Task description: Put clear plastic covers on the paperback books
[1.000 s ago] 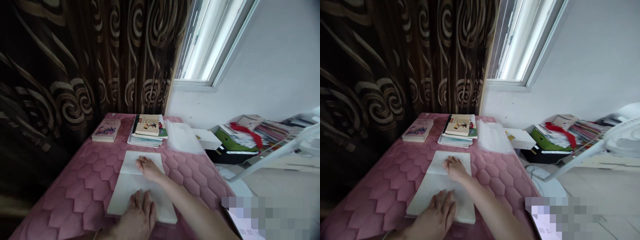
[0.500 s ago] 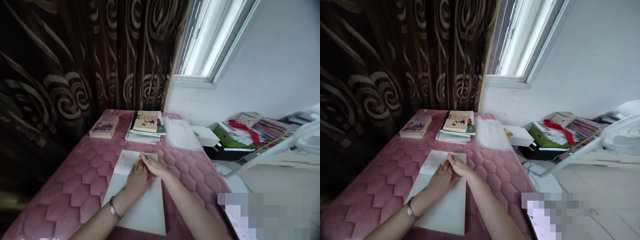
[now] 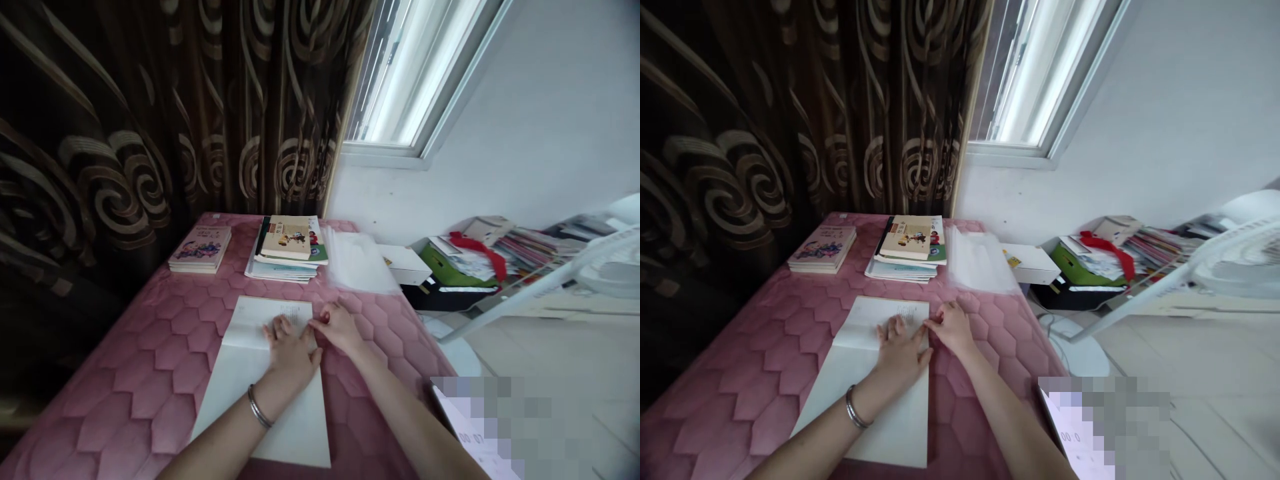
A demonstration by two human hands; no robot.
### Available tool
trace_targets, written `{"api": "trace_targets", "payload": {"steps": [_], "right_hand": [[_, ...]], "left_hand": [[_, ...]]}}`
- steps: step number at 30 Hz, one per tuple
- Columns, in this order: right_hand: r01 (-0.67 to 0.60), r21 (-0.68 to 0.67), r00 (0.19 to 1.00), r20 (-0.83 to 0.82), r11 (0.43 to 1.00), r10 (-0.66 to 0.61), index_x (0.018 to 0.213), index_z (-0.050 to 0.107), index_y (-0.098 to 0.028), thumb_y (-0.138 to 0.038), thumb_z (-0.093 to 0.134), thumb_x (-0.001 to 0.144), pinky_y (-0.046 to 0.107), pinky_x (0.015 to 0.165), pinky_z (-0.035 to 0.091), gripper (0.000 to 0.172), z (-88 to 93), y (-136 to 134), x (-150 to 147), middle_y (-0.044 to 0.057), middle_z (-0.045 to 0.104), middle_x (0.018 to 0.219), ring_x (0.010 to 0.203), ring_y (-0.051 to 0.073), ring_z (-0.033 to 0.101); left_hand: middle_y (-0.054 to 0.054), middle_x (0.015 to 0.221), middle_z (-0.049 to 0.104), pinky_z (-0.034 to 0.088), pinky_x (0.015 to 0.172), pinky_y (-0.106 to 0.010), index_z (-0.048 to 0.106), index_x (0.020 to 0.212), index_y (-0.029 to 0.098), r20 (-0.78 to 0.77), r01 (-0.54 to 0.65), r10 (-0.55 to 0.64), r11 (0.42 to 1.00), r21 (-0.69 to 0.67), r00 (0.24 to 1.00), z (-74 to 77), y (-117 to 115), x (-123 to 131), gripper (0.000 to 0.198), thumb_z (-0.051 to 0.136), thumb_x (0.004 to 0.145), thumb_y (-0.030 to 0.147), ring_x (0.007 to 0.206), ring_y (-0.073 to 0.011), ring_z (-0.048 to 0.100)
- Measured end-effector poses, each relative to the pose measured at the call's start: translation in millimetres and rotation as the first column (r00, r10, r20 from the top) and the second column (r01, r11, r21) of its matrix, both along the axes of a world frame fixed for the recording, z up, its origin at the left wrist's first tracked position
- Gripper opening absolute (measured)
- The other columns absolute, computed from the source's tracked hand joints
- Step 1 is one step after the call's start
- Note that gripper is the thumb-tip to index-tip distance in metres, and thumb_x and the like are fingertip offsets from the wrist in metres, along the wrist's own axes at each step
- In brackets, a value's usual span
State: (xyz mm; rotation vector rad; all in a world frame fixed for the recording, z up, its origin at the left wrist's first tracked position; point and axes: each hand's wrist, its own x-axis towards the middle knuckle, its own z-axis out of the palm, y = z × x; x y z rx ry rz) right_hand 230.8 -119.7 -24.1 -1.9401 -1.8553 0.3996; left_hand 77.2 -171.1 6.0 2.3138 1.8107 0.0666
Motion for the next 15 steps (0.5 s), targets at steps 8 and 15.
{"api": "trace_targets", "payload": {"steps": [8,15], "right_hand": [[0.151,-0.083,0.975,0.176,0.985,-0.135,0.084,0.064,-0.018,-0.051,0.058,0.083,0.036,0.081,0.043,0.033,9.7,32.5,-11.8,0.009,0.071,0.094,0.093,0.026,0.064],[0.125,-0.125,0.983,0.151,0.984,-0.106,0.085,0.065,-0.018,-0.047,0.063,0.079,0.037,0.082,0.042,0.030,14.5,26.5,-14.0,0.010,0.069,0.098,0.101,0.028,0.060]], "left_hand": [[-0.014,0.147,0.040,0.008,0.106,-0.067,0.050,0.135,0.032,0.027,0.002,-0.003,1.000,0.028,1.000,-11.2,-0.2,-1.1,0.056,0.048,0.085,0.054,0.135,-0.0447,0.028],[-0.015,0.149,0.037,0.008,0.106,-0.066,0.048,0.137,0.031,0.042,0.002,-0.003,1.000,0.026,0.999,-13.3,-1.3,-1.4,0.057,0.046,0.085,0.056,0.137,-0.0459,0.024]]}}
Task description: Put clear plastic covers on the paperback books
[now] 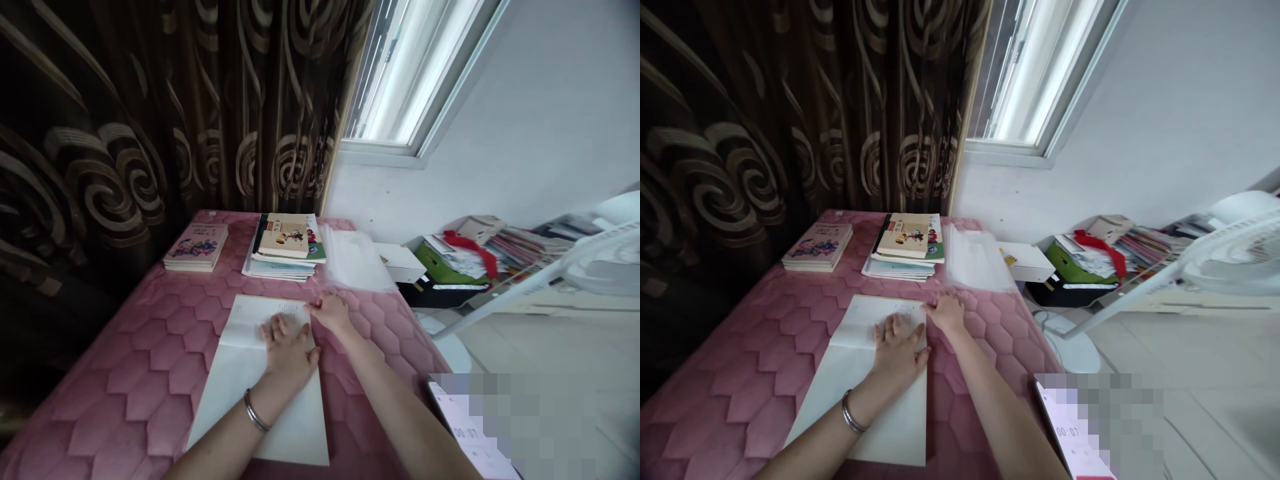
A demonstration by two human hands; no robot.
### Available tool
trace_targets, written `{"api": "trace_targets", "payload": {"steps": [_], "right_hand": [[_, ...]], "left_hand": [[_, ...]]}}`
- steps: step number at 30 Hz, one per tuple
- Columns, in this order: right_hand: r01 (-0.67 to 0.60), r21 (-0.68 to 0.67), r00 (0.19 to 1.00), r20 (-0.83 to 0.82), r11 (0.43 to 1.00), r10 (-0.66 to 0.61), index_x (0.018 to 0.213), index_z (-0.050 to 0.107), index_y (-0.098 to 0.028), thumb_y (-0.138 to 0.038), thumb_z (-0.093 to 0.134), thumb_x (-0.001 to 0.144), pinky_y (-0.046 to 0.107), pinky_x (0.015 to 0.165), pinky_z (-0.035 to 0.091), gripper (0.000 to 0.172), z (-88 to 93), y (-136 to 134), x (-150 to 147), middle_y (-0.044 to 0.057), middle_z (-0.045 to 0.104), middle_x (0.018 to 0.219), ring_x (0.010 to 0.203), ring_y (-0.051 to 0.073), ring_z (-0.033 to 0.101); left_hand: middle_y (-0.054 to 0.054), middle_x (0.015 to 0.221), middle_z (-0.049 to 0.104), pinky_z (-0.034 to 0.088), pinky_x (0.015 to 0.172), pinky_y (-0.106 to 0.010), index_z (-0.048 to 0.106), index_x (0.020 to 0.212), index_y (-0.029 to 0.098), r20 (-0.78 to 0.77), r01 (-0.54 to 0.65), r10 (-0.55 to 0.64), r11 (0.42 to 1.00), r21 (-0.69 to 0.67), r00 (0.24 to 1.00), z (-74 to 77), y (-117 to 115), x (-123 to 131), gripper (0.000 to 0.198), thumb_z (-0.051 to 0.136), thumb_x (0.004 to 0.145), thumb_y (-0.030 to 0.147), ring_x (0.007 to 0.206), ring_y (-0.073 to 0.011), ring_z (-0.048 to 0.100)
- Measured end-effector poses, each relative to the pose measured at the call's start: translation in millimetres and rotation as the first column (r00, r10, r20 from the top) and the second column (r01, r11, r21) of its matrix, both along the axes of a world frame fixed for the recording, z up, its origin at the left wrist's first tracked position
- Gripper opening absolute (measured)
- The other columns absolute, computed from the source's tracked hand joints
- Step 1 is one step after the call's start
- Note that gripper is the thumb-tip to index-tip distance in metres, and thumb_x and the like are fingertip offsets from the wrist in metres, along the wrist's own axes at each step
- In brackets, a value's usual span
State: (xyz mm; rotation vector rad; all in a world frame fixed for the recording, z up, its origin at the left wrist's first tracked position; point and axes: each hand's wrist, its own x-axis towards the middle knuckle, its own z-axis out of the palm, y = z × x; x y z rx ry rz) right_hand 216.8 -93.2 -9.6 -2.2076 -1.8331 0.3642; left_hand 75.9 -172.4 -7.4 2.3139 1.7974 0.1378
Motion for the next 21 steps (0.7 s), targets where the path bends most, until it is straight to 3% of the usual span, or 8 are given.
{"api": "trace_targets", "payload": {"steps": [6,11,15,18,21], "right_hand": [[0.008,0.006,0.997,-0.074,1.000,-0.007,0.077,0.063,-0.020,-0.048,0.069,0.072,0.035,0.080,0.043,0.030,-2.0,-17.7,1.2,0.006,0.069,0.095,0.095,0.025,0.062],[0.090,0.043,0.996,0.000,0.995,-0.090,0.078,0.066,-0.019,-0.055,0.059,0.080,0.038,0.082,0.043,0.037,-2.8,8.7,-3.8,0.009,0.071,0.089,0.092,0.026,0.064],[0.063,0.059,0.997,0.031,0.996,-0.065,0.078,0.067,-0.018,-0.054,0.054,0.084,0.035,0.080,0.042,0.038,-5.4,23.8,-3.5,0.012,0.071,0.090,0.096,0.027,0.062],[-0.003,0.094,0.999,0.038,0.996,-0.001,0.083,0.065,-0.019,-0.049,0.051,0.088,0.033,0.082,0.040,0.033,-9.0,14.0,-0.6,0.010,0.069,0.098,0.103,0.026,0.058],[-0.038,0.120,0.999,0.032,0.992,0.035,0.090,0.062,-0.019,-0.052,0.058,0.082,0.035,0.082,0.039,0.034,-13.6,-6.8,0.0,0.010,0.064,0.105,0.106,0.028,0.053]], "left_hand": [[-0.017,0.150,0.034,0.007,0.107,-0.065,0.046,0.138,0.031,0.002,-0.001,0.001,1.000,-0.010,1.000,-1.4,0.7,0.3,0.059,0.046,0.085,0.056,0.138,-0.0464,0.022],[-0.017,0.151,0.033,0.006,0.108,-0.064,0.048,0.137,0.030,0.007,0.005,-0.005,1.000,-0.023,1.000,0.4,0.6,0.2,0.057,0.045,0.086,0.055,0.138,-0.0460,0.021],[-0.016,0.152,0.032,0.007,0.108,-0.063,0.046,0.138,0.029,0.015,0.012,-0.012,0.999,-0.035,1.000,0.9,0.6,-1.0,0.059,0.043,0.086,0.056,0.139,-0.0459,0.021],[-0.017,0.152,0.032,0.007,0.108,-0.062,0.047,0.138,0.028,0.013,0.009,-0.008,1.000,-0.029,1.000,0.7,1.1,-0.7,0.059,0.044,0.086,0.055,0.138,-0.0456,0.022],[-0.018,0.151,0.032,0.007,0.109,-0.063,0.047,0.138,0.028,0.006,0.005,-0.005,0.999,-0.041,1.000,2.5,1.2,1.5,0.059,0.046,0.085,0.054,0.138,-0.0461,0.022]]}}
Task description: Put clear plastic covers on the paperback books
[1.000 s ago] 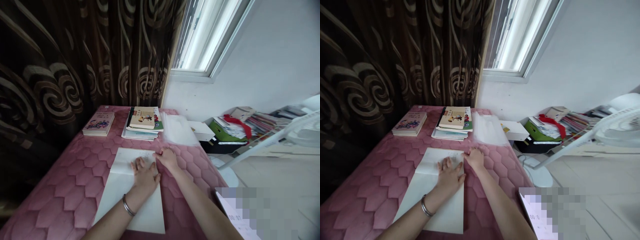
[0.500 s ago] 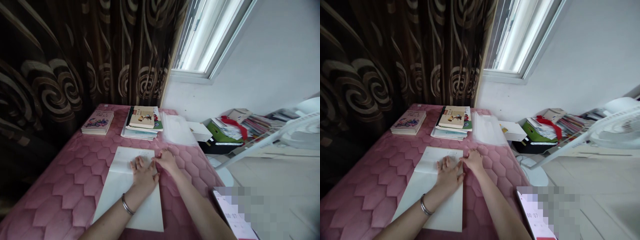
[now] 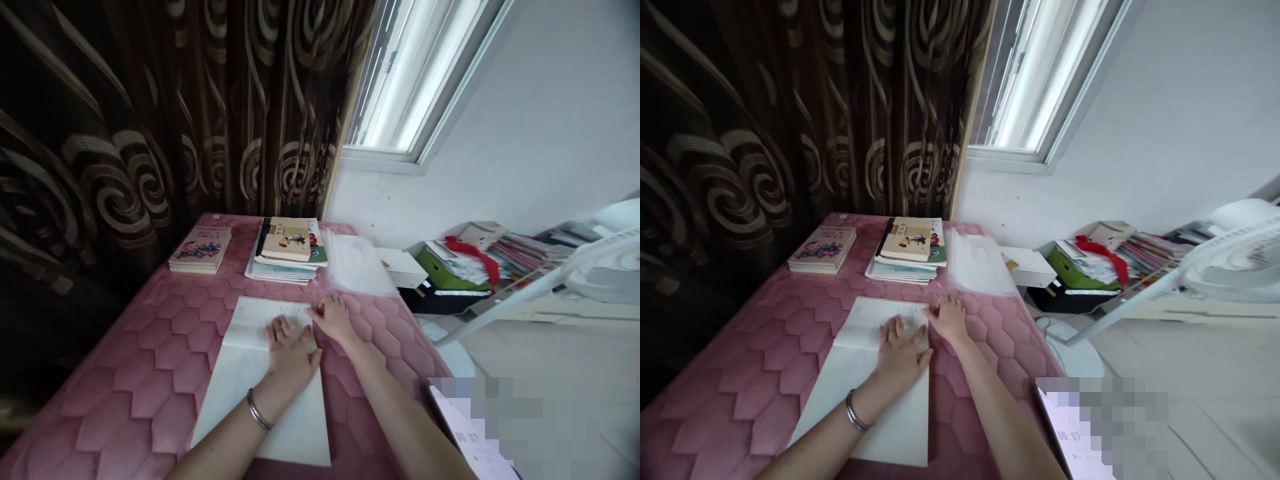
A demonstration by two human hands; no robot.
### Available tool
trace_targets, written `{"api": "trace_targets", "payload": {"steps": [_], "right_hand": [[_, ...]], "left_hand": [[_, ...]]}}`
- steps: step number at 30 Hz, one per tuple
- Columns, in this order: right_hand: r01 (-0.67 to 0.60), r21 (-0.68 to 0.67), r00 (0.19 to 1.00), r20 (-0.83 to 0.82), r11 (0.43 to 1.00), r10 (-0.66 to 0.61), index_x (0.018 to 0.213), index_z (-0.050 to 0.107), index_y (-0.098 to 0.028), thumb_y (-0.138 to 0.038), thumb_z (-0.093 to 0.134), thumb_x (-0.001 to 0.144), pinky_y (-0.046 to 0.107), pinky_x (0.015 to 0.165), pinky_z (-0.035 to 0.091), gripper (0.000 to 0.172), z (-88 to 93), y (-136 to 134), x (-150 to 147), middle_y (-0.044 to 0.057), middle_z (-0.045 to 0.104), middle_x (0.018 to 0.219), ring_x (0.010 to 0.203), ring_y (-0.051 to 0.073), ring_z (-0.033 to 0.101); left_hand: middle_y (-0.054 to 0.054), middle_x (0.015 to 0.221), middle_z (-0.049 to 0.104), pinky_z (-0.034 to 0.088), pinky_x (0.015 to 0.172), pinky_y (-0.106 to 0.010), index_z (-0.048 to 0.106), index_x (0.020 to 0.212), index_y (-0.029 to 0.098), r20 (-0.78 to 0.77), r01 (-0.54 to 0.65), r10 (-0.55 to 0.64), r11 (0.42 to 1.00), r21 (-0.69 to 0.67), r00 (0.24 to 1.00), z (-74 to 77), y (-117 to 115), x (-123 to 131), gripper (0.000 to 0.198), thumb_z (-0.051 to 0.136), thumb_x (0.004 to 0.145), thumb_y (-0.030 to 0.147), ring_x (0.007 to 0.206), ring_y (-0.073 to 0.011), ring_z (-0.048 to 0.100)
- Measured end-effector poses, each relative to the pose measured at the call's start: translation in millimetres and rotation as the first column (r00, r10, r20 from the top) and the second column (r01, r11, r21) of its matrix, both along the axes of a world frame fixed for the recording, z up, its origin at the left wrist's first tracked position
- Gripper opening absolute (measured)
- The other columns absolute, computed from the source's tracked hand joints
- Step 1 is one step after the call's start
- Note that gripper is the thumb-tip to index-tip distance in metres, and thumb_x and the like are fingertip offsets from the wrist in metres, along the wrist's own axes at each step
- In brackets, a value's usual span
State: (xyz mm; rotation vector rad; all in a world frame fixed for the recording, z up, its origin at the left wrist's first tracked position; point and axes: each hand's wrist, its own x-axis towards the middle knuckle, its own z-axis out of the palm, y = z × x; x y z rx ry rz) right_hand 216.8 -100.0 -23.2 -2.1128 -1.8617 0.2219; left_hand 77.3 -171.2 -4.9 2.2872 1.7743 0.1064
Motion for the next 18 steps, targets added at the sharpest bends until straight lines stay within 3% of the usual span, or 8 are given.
{"api": "trace_targets", "payload": {"steps": [3,6,9,14,18], "right_hand": [[0.005,-0.015,0.999,-0.041,1.000,-0.005,0.090,0.059,-0.019,-0.054,0.062,0.076,0.037,0.082,0.039,0.038,-4.0,-18.1,-3.5,0.011,0.060,0.106,0.106,0.030,0.051],[0.033,-0.027,0.995,-0.090,0.999,-0.035,0.086,0.057,-0.020,-0.051,0.063,0.075,0.038,0.082,0.039,0.034,-5.5,-26.8,-7.6,0.011,0.059,0.105,0.108,0.030,0.049],[0.053,-0.036,0.990,-0.126,0.998,-0.057,0.084,0.055,-0.020,-0.049,0.063,0.074,0.039,0.084,0.038,0.032,-4.8,-28.5,-9.3,0.010,0.058,0.107,0.110,0.031,0.048],[0.051,-0.053,0.984,-0.166,0.997,-0.059,0.082,0.056,-0.021,-0.048,0.066,0.071,0.038,0.086,0.038,0.031,-2.8,-27.8,-8.8,0.009,0.059,0.106,0.112,0.031,0.047],[0.065,-0.058,0.983,-0.170,0.996,-0.074,0.080,0.057,-0.022,-0.047,0.067,0.070,0.037,0.085,0.038,0.029,0.6,-28.8,-9.8,0.009,0.060,0.107,0.113,0.031,0.048]], "left_hand": [[-0.018,0.151,0.034,0.008,0.109,-0.063,0.048,0.138,0.026,0.003,0.007,-0.007,0.999,-0.033,1.000,6.2,1.2,-2.5,0.061,0.045,0.085,0.056,0.138,-0.0451,0.023],[-0.013,0.149,0.039,0.010,0.109,-0.064,0.058,0.129,0.029,0.038,0.048,-0.045,0.997,-0.056,0.998,15.2,7.9,-21.9,0.046,0.038,0.091,0.046,0.137,-0.0378,0.031],[-0.006,0.145,0.046,0.009,0.109,-0.065,0.062,0.122,0.031,0.059,0.062,-0.059,0.997,-0.046,0.997,21.7,20.3,-62.6,0.043,0.029,0.095,0.029,0.134,-0.0306,0.039],[-0.001,0.148,0.041,0.014,0.105,-0.068,0.063,0.120,0.036,0.027,-0.102,0.103,0.994,-0.045,0.994,17.9,33.6,-140.0,0.038,0.036,0.093,0.037,0.139,-0.0357,0.029],[-0.002,0.148,0.042,0.015,0.104,-0.069,0.065,0.117,0.037,0.032,-0.170,0.170,0.985,0.008,0.985,9.3,34.0,-168.4,0.037,0.038,0.093,0.039,0.139,-0.0365,0.026]]}}
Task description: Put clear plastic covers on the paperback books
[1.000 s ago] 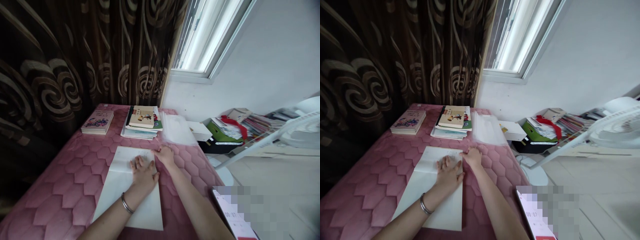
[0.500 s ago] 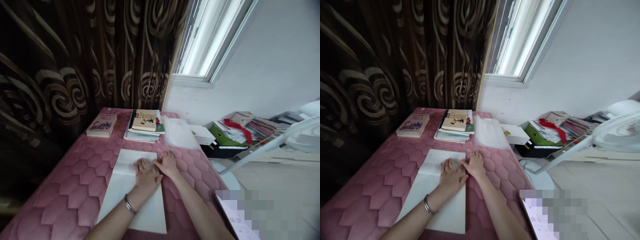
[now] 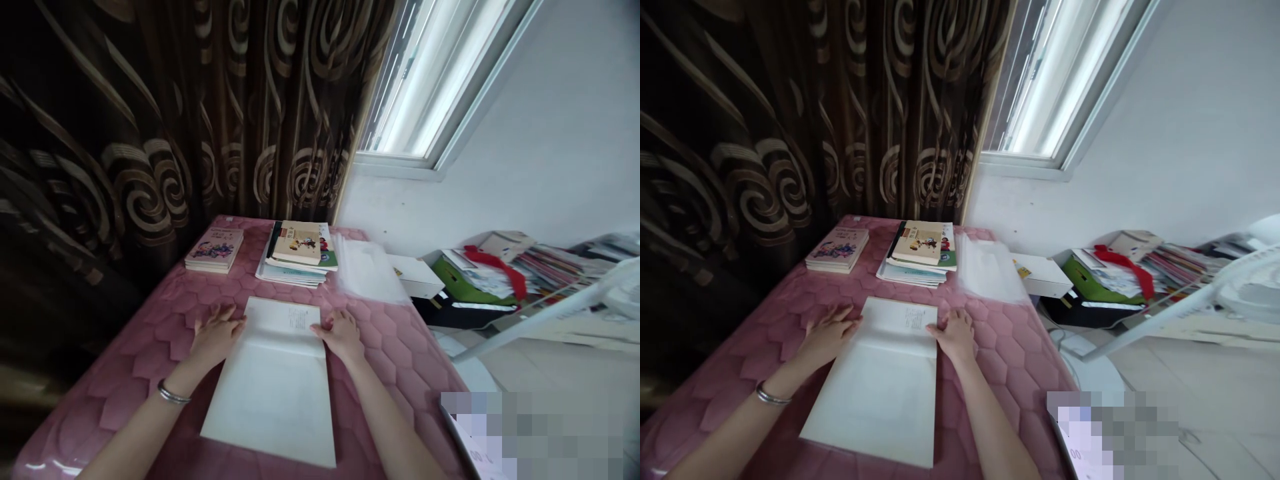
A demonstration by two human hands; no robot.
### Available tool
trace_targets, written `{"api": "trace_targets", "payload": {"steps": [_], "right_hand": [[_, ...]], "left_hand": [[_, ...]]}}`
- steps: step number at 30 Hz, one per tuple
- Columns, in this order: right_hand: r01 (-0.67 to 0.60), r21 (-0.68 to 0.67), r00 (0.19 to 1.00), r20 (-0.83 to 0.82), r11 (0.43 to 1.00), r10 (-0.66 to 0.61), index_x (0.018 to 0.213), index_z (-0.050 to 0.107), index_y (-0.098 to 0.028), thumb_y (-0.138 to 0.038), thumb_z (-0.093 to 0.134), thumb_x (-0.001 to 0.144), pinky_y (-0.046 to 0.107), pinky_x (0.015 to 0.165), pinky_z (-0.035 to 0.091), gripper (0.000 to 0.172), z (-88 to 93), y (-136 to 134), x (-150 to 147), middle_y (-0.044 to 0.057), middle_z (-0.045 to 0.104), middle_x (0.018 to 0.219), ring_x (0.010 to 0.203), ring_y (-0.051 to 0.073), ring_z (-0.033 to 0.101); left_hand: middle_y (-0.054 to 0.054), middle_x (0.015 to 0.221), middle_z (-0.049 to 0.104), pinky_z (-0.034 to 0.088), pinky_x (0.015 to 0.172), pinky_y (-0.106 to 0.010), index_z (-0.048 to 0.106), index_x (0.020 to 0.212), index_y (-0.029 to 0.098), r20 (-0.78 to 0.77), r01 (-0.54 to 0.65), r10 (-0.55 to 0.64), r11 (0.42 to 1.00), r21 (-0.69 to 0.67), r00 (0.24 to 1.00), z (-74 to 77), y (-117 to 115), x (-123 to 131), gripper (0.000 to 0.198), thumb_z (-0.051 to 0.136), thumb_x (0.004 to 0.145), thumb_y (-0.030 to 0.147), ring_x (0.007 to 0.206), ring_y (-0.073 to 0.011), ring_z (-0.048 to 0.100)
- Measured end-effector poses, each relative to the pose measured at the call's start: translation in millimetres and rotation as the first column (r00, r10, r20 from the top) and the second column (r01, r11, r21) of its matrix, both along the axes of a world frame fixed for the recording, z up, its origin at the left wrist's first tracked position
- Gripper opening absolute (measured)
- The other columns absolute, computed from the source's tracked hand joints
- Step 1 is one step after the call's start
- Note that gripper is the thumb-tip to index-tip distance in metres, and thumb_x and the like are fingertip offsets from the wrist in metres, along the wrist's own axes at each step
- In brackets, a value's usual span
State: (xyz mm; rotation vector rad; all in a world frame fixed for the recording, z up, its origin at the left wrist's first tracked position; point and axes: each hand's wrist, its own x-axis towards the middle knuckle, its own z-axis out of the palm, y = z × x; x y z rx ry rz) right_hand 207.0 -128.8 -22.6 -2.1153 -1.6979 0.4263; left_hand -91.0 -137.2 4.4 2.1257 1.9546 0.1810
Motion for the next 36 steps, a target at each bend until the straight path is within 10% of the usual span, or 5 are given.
{"api": "trace_targets", "payload": {"steps": [8,13,26,36], "right_hand": [[0.020,-0.017,1.000,-0.008,1.000,-0.020,0.082,0.057,-0.021,-0.048,0.065,0.071,0.042,0.083,0.040,0.030,2.2,-2.7,-4.2,0.011,0.058,0.110,0.113,0.034,0.047],[0.027,0.006,1.000,-0.003,1.000,-0.027,0.082,0.058,-0.021,-0.048,0.065,0.071,0.042,0.082,0.040,0.030,0.2,-3.9,-5.0,0.010,0.059,0.107,0.110,0.033,0.049],[-0.084,0.165,0.906,-0.399,0.983,0.145,0.070,0.060,-0.022,-0.053,0.050,0.079,0.033,0.069,0.048,0.034,-8.9,4.3,3.9,0.004,0.066,0.073,0.075,0.024,0.061],[-0.080,0.271,0.822,-0.526,0.959,0.218,0.069,0.062,-0.020,-0.056,0.051,0.077,0.029,0.064,0.046,0.038,9.7,36.3,10.2,0.002,0.068,0.071,0.069,0.021,0.061]], "left_hand": [[-0.011,0.097,0.069,0.042,0.090,-0.034,0.067,0.063,0.017,0.277,-0.169,0.171,0.985,-0.032,0.945,1.5,36.8,20.2,0.018,0.063,0.075,0.031,0.100,-0.0253,0.060],[-0.008,0.080,0.070,0.044,0.074,-0.027,0.059,0.064,0.018,0.404,-0.294,0.314,0.949,-0.114,0.859,2.0,65.1,22.3,0.020,0.076,0.053,0.016,0.092,-0.0258,0.064],[0.001,0.063,0.066,0.043,0.058,-0.023,0.061,0.066,0.018,0.903,-0.280,0.291,0.938,-0.204,0.317,-9.6,61.8,22.0,0.026,0.076,0.045,0.022,0.059,-0.0137,0.059],[0.002,0.064,0.063,0.042,0.059,-0.023,0.063,0.069,0.015,0.987,-0.233,0.150,0.964,-0.132,0.063,-5.4,78.5,27.6,0.042,0.084,0.040,0.037,0.058,-0.0105,0.055]]}}
